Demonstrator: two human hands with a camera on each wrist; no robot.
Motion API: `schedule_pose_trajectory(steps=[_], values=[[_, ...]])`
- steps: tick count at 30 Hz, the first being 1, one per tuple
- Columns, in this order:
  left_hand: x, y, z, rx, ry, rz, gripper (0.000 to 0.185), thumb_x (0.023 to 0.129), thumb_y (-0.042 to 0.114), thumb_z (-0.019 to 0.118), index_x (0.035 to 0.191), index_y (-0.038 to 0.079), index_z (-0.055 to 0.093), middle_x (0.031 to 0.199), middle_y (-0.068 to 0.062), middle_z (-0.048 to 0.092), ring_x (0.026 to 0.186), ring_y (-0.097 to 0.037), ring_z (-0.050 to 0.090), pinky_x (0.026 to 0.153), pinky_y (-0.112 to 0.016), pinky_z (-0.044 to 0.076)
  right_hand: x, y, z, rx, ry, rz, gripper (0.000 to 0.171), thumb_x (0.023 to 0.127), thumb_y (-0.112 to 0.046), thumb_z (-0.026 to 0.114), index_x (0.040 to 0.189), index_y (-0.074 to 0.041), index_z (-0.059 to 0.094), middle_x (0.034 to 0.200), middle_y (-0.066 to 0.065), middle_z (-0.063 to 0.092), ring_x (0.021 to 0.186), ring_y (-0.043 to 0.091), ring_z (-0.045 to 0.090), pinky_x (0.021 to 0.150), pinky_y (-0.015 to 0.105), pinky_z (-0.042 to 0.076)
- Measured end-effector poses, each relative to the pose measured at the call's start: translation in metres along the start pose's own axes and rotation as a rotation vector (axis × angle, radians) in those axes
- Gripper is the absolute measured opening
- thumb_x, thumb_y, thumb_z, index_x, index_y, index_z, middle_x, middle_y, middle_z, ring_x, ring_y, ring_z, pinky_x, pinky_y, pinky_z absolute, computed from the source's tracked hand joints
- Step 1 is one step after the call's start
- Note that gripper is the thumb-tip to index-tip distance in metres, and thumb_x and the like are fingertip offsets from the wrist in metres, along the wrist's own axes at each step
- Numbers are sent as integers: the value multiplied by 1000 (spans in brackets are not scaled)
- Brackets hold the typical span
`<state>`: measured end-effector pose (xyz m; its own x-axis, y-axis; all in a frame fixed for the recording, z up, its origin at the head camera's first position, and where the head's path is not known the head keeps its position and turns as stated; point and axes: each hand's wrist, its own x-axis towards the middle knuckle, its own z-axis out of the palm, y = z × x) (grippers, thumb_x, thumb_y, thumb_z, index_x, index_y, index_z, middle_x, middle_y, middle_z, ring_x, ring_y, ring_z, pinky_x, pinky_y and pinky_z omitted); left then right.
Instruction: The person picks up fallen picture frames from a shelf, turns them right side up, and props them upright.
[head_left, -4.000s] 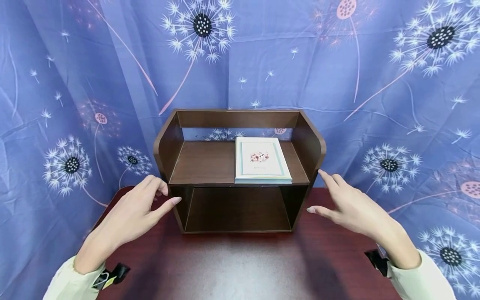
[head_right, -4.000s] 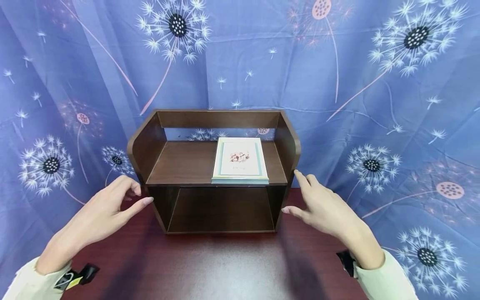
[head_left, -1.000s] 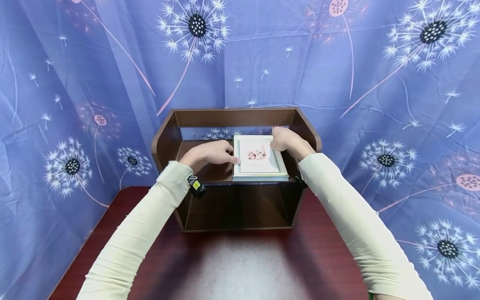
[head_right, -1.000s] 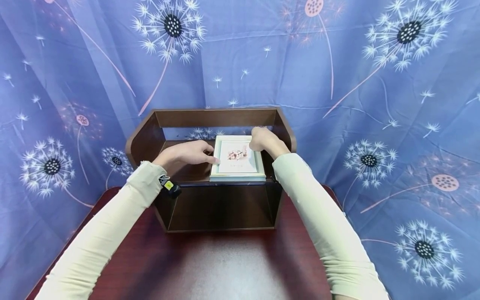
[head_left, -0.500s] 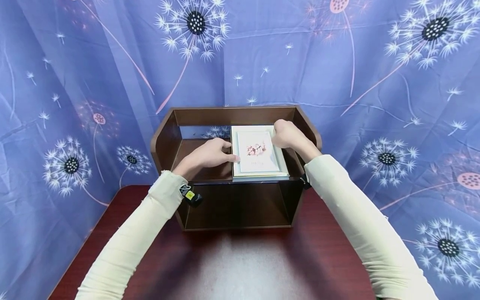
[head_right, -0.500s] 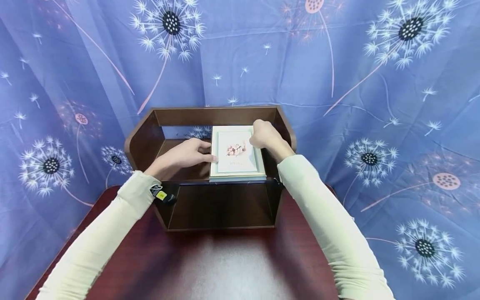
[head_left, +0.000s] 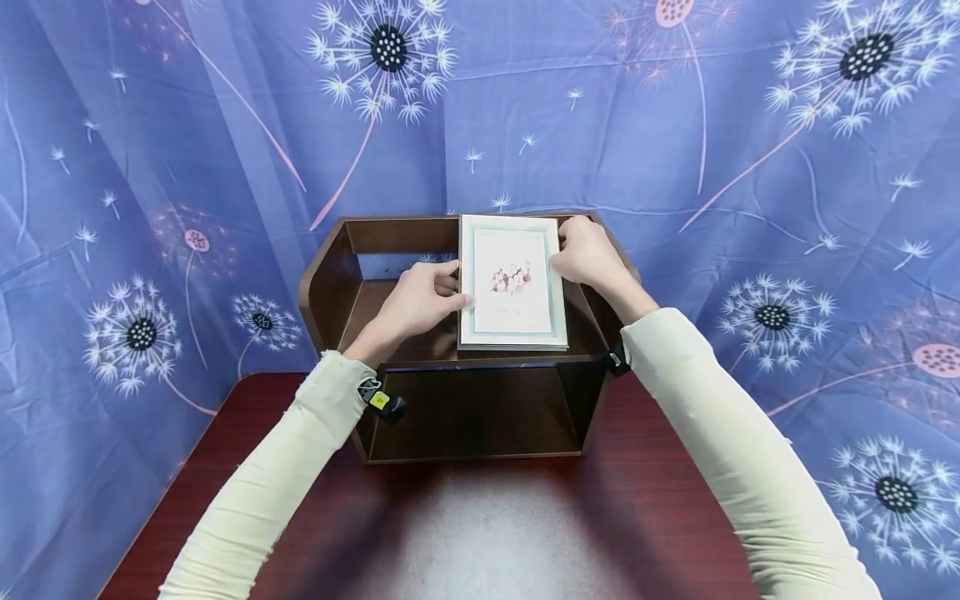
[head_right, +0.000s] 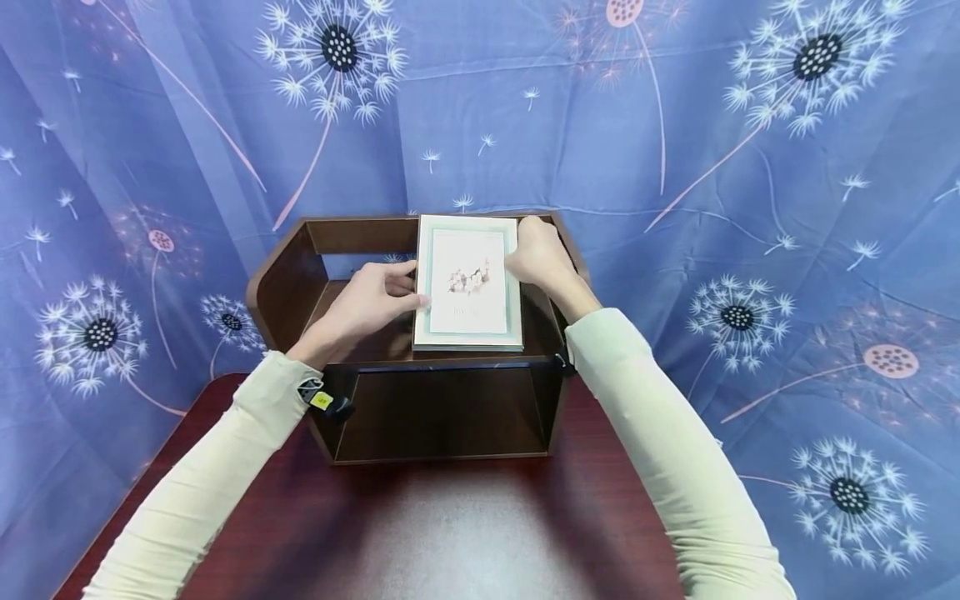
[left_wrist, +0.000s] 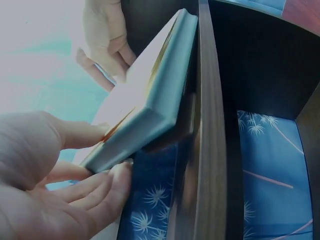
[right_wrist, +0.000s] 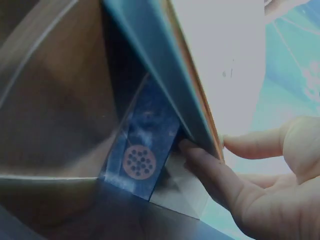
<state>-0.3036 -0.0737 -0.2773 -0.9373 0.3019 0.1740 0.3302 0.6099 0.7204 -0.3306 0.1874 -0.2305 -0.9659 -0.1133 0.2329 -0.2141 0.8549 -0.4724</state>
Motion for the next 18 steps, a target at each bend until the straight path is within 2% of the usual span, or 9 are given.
schedule_pose_trajectory(steps=[2, 3, 4, 6, 7, 9, 12, 18], values=[[0, 1, 0, -20, 36, -6, 71, 96, 22, 78, 158, 6, 47, 130, -16, 75, 120, -27, 74, 102, -43, 60, 0, 0, -3, 21, 37, -6, 11, 77, 3, 48, 72, -6, 52, 59, 1, 43, 60, 17, 37, 56, 25, 30], [0, 2, 0, -32, 51, -9, 71, 95, 22, 79, 157, 5, 48, 130, -16, 75, 120, -27, 74, 102, -43, 60, 0, 0, -4, 32, 51, -9, 13, 78, 1, 49, 77, -4, 61, 61, 5, 54, 64, 19, 45, 58, 25, 35], [0, 2, 0, -38, 64, -10, 70, 94, 21, 80, 155, 4, 50, 129, -16, 75, 119, -28, 75, 102, -42, 60, 0, 0, -5, 44, 58, -9, 19, 79, 0, 50, 85, -2, 68, 68, 9, 66, 69, 21, 53, 62, 26, 39], [2, 2, -1, -57, 90, -2, 68, 92, 20, 81, 152, 3, 54, 126, -16, 76, 116, -28, 76, 100, -42, 61, 0, -1, -8, 72, 66, -7, 31, 83, -2, 53, 104, 1, 75, 94, 16, 79, 87, 25, 64, 74, 28, 48], [3, 3, -1, -64, 103, 1, 67, 91, 19, 82, 150, 2, 56, 125, -16, 77, 115, -29, 76, 100, -42, 61, -1, -2, -9, 86, 69, -6, 34, 86, -3, 55, 112, 1, 76, 107, 18, 80, 96, 26, 68, 80, 30, 51], [5, 3, -2, -72, 122, 8, 65, 90, 18, 83, 148, 2, 59, 123, -16, 78, 112, -29, 77, 98, -42, 62, -1, -3, -12, 111, 64, -3, 37, 90, -5, 57, 122, 1, 73, 117, 21, 78, 105, 30, 70, 86, 34, 54], [10, 3, -3, -81, 148, 3, 60, 89, 18, 84, 144, 3, 63, 121, -15, 79, 111, -29, 77, 97, -42, 62, -3, -4, -15, 146, 66, 1, 37, 94, -6, 60, 128, 2, 70, 120, 24, 76, 109, 33, 72, 91, 40, 57], [17, 2, -5, -132, 156, -22, 53, 89, 18, 84, 138, 4, 68, 121, -15, 79, 112, -28, 77, 96, -41, 62, -8, -4, -19, 202, 86, 8, 43, 96, -6, 61, 139, 1, 64, 123, 23, 73, 113, 34, 70, 96, 43, 58]])
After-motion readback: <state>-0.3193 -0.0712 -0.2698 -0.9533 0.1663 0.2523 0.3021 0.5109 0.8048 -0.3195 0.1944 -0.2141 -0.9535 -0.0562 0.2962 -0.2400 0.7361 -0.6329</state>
